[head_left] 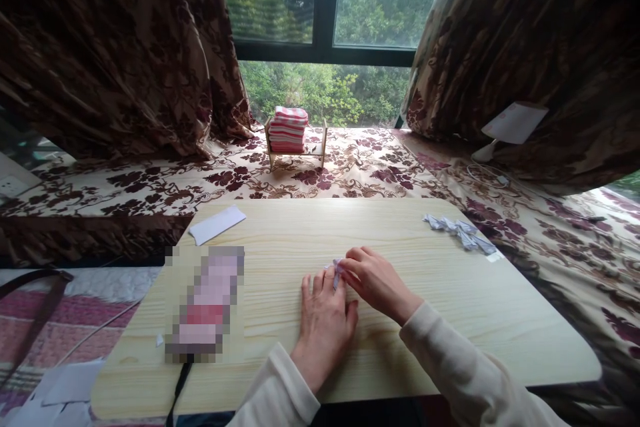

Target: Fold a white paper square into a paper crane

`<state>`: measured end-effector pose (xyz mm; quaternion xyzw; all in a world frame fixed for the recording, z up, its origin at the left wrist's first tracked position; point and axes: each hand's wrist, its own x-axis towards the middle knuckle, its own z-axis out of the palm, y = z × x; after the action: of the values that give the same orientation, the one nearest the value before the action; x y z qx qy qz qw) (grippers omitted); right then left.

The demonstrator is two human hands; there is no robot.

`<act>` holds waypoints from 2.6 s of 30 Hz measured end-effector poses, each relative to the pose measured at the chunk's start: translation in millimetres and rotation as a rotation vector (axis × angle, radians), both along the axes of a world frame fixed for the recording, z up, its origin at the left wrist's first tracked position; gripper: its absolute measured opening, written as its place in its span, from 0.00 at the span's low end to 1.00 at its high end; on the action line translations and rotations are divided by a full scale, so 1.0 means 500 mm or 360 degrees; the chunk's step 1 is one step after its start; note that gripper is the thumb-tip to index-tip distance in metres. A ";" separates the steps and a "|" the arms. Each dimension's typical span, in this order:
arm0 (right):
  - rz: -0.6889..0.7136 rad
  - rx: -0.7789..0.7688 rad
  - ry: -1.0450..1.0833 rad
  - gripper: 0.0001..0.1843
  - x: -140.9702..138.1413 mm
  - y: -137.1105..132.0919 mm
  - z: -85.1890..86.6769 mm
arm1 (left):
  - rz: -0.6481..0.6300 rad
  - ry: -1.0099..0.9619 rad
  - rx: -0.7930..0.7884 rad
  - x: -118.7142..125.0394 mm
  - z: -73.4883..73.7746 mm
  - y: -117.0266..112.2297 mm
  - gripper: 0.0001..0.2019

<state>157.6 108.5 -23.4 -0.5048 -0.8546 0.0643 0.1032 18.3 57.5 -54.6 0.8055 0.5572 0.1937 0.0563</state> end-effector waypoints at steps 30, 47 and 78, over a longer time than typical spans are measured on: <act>-0.0190 -0.0207 0.0125 0.12 0.001 0.008 -0.005 | -0.0040 0.0019 0.0005 -0.002 0.012 0.000 0.22; -0.0151 -0.0200 0.0278 0.13 0.011 0.013 -0.032 | -0.0060 0.0013 0.0153 -0.009 -0.001 0.002 0.22; -0.0214 -0.0175 0.0168 0.17 0.030 -0.027 -0.016 | -0.0072 0.0162 0.0208 -0.002 -0.009 0.004 0.23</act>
<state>172.4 94.8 -31.2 -0.5617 -0.8075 0.1304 0.1243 17.2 59.6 -59.0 0.8287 0.5271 0.1873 -0.0203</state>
